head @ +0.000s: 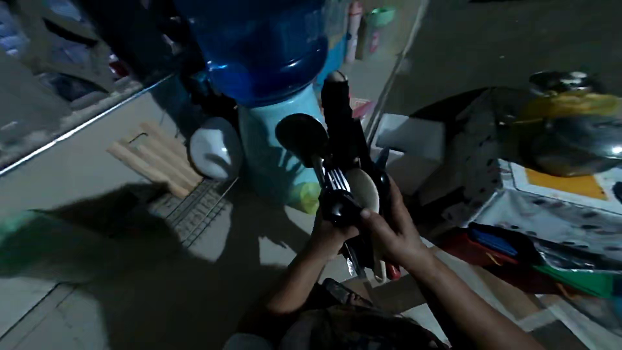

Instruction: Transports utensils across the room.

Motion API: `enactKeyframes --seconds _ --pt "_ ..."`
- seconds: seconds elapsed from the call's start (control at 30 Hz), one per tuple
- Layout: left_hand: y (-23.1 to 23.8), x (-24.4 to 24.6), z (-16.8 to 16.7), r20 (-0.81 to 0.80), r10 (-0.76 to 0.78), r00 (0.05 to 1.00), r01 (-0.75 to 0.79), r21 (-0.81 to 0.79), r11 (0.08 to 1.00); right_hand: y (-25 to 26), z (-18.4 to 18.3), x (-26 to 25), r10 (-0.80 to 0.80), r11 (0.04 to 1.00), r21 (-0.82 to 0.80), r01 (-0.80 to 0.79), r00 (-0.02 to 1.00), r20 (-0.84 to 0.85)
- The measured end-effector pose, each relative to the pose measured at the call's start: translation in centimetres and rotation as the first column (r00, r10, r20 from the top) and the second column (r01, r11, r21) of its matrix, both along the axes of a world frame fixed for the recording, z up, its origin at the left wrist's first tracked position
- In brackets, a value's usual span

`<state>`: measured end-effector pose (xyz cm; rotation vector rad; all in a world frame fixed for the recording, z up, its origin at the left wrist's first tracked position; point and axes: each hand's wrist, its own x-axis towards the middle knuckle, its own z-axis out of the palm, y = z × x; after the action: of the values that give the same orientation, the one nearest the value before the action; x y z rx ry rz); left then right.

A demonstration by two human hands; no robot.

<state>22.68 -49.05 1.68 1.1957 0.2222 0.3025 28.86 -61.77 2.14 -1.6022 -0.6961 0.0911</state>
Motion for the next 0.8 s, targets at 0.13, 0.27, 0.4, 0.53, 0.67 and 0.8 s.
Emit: enactKeyframes --seconds 0.13,0.27,0.4,0.53,0.67,0.8 --pt "-3.6 5.9 0.0 -0.167 -0.090 0.982 0.086 -0.033 0.996 -3.8 0.2 5.1 -0.122 0.986 -0.132 0.101 0.980 -0.158" --pt "-5.6 12.0 -0.9 -0.180 -0.093 0.979 0.084 -0.059 0.995 -5.6 1.1 10.7 -0.182 0.955 -0.271 0.117 0.956 -0.229" --pt "-5.7 17.6 -0.7 -0.214 -0.061 0.975 0.050 -0.060 0.997 -5.1 2.2 16.9 -0.128 0.957 -0.284 0.057 0.962 -0.239" --pt "-4.9 21.6 -0.7 -0.170 0.043 0.984 -0.053 -0.052 0.997 -3.5 2.9 21.1 -0.109 0.957 -0.287 0.042 0.969 -0.223" --pt "-3.3 25.4 -2.4 -0.204 0.059 0.977 -0.060 0.000 0.998 -2.0 3.1 25.0 -0.126 0.935 -0.349 0.069 0.981 -0.146" --pt "-3.2 29.0 -3.5 -0.340 0.027 0.940 -0.026 0.009 1.000 -1.6 3.3 27.7 -0.206 0.897 -0.420 0.138 0.971 -0.120"
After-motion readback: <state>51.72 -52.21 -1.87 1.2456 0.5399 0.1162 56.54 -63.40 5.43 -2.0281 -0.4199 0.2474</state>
